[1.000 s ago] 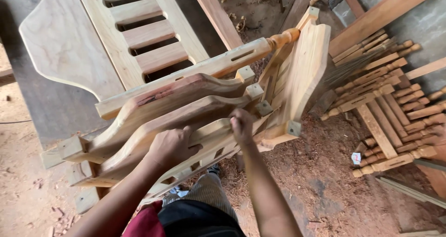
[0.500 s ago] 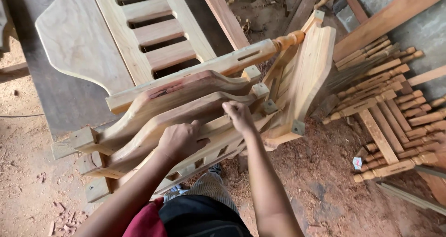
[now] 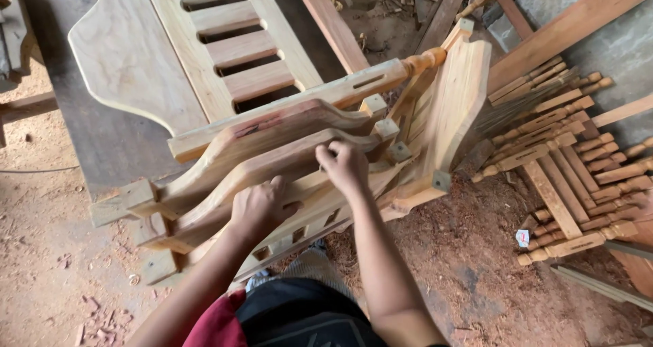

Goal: The person sands the backrest and side rails of a wooden chair using a sanding block. They work on the curved top edge, the vertical slats, and the side supports, moving the chair to access different areas.

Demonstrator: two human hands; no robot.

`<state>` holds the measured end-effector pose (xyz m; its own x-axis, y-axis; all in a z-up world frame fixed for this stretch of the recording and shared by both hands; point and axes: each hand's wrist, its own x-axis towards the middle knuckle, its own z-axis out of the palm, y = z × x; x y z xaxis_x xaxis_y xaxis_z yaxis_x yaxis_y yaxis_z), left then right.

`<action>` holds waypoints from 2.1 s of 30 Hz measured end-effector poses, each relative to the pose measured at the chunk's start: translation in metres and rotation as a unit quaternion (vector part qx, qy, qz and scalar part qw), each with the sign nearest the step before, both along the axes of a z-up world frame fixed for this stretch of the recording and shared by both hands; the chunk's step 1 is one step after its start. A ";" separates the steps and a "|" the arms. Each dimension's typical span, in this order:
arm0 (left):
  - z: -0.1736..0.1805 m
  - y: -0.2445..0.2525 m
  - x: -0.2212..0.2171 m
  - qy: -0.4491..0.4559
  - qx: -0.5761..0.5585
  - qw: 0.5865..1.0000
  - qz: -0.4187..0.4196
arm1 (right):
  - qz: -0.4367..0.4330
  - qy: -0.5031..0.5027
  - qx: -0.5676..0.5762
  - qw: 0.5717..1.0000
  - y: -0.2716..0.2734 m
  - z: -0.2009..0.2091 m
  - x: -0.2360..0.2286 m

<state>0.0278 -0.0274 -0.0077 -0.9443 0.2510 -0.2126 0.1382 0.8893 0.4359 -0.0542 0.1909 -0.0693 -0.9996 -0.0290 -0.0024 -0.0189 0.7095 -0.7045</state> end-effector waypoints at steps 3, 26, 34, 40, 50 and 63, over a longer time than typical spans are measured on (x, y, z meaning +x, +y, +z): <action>-0.008 -0.005 0.003 0.022 0.003 1.000 0.002 | -0.072 -0.087 -0.100 0.989 0.025 -0.019 -0.014; -0.011 -0.002 -0.002 0.072 0.024 0.997 -0.004 | 0.026 0.180 -0.255 0.950 0.023 -0.041 0.014; -0.007 -0.002 0.001 0.085 0.020 0.996 -0.006 | -0.117 0.158 -0.316 0.928 0.040 -0.090 0.000; -0.007 0.000 0.000 0.059 0.004 0.998 0.006 | 0.000 0.281 -0.290 0.915 0.047 -0.075 0.010; -0.007 0.002 -0.008 0.117 0.023 0.993 0.012 | -0.039 0.168 -0.378 0.910 0.064 -0.123 0.002; -0.012 0.002 -0.003 0.104 0.017 0.994 0.012 | -0.029 0.223 -0.282 0.933 0.065 -0.103 0.000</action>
<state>0.0245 -0.0255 -0.0193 -0.9728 0.2315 -0.0037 0.2074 0.8785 0.4303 -0.0546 0.2563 -0.1719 -0.8973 0.1536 0.4138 -0.3731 0.2370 -0.8970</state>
